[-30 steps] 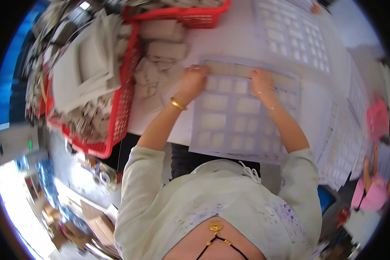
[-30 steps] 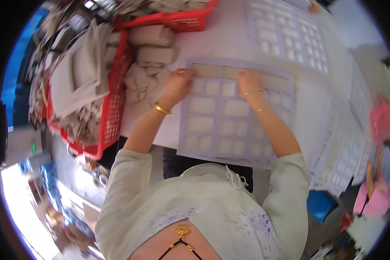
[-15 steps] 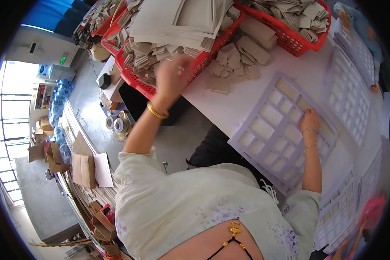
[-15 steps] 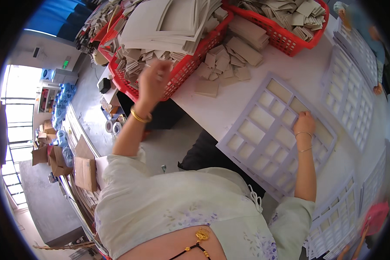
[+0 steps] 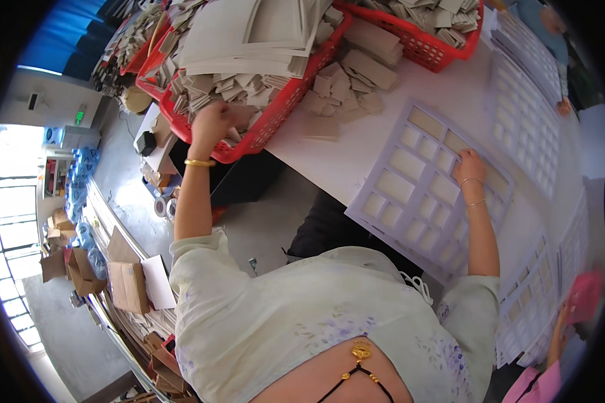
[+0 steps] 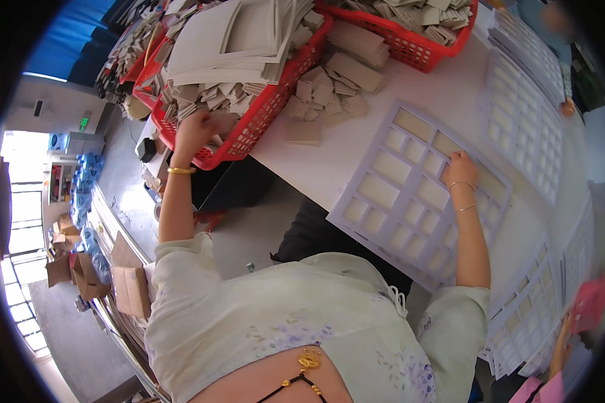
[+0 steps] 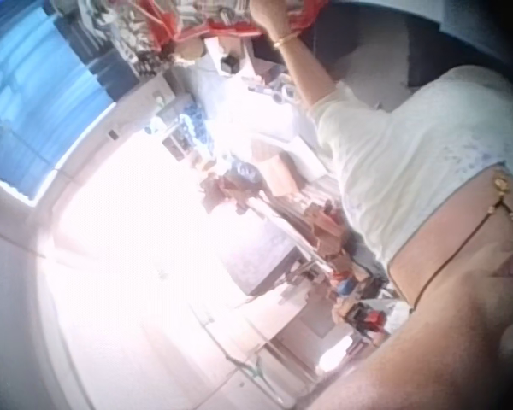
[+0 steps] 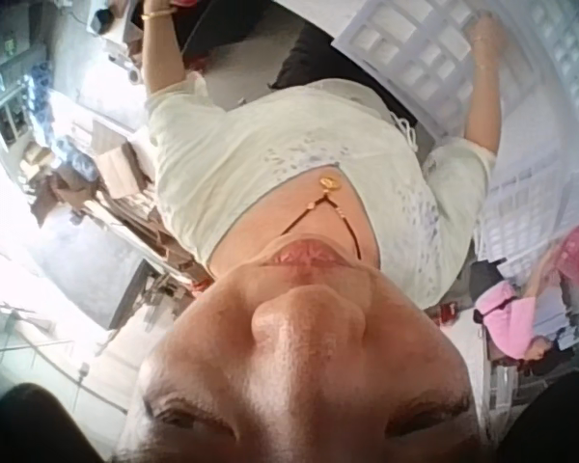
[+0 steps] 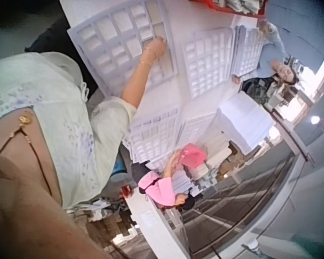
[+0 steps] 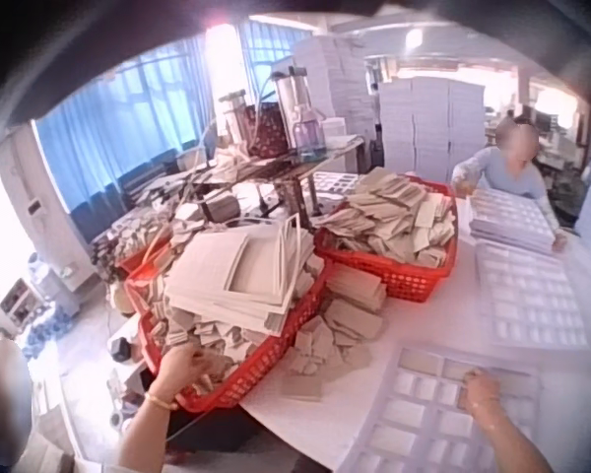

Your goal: Placing cardboard inserts into partitioned trays at a factory assembly line.

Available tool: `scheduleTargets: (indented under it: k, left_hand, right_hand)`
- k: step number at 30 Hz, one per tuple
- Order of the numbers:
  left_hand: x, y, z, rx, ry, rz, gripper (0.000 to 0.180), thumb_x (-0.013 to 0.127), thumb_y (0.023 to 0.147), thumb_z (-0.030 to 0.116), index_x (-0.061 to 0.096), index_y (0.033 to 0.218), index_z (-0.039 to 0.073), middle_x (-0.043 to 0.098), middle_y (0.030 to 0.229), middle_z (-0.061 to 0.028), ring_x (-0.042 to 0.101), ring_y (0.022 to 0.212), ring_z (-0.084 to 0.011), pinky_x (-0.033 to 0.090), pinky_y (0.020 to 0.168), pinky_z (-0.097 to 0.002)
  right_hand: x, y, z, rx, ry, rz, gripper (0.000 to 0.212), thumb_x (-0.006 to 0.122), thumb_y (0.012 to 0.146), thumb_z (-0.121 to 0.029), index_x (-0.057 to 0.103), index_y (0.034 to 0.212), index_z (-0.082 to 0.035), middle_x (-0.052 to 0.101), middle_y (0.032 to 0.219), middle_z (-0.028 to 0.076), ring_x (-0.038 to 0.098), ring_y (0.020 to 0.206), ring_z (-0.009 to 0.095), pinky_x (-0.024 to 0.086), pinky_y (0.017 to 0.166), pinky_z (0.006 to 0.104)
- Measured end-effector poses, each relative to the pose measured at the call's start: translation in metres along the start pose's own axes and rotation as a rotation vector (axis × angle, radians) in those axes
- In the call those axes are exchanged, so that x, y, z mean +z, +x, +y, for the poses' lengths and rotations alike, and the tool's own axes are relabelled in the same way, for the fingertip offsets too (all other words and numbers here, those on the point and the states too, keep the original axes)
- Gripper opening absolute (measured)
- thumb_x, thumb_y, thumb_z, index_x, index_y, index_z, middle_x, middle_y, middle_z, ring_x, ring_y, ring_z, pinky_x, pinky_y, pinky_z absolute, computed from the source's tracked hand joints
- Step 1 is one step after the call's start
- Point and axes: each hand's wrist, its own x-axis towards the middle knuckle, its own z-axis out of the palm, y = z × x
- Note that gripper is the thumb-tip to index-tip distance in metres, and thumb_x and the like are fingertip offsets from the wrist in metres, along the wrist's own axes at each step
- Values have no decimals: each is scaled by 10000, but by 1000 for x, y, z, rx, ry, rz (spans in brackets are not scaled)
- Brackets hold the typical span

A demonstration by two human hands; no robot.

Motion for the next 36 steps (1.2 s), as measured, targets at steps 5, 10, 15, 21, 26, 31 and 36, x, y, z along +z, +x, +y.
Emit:
scheduleTargets:
  k: [5,10,15,21,26,31,36]
  left_hand:
    - [-19,-16,45,52,-508,233,237,654,841,169,531,982,24,567,641,-82,556,454,-130,392,403,-264]
    - [-4,-57,154,264,-614,-51,234,695,805,132,560,946,3,554,632,-33,520,455,-77,395,428,-229]
    - [65,-50,227,348,-808,-561,222,670,827,135,564,966,-3,600,699,-52,615,540,-106,423,427,-236]
    - [100,-47,268,156,-1176,-730,225,616,875,141,563,1023,-20,621,818,-53,603,578,-94,428,433,-200]
    - [131,-35,286,182,-1343,-680,216,576,893,121,565,1066,-8,619,815,-52,592,654,-79,441,469,-214]
    - [170,4,289,450,-911,-332,178,586,864,82,581,1033,24,629,815,-54,576,638,-115,461,554,-257]
    - [181,21,299,647,-766,-257,138,592,827,59,586,964,41,652,829,-105,616,680,-196,487,625,-298]
  right_hand:
    - [10,-3,9,67,267,163,346,606,724,-88,582,1069,-98,613,1053,110,585,976,311,488,816,418]
    - [-16,-28,-89,-170,1107,359,430,661,806,-102,522,1213,-93,607,1035,30,585,784,112,480,668,237]
    - [-37,-60,-158,-146,1500,52,266,665,813,-83,556,1053,-45,609,858,21,598,645,68,442,497,195]
    - [-33,-66,-127,155,1710,-36,154,647,840,-99,557,932,-14,611,790,31,611,630,78,436,426,191]
    - [-23,-63,-103,304,1730,8,177,604,864,-93,521,997,-11,626,868,63,635,668,103,468,439,203]
    - [-10,-47,-63,333,1619,220,180,561,869,-52,495,1033,-15,638,928,82,646,696,124,471,424,216]
    - [-8,-30,-46,275,1398,197,218,571,857,-43,520,1068,-43,651,857,65,629,676,102,461,432,217]
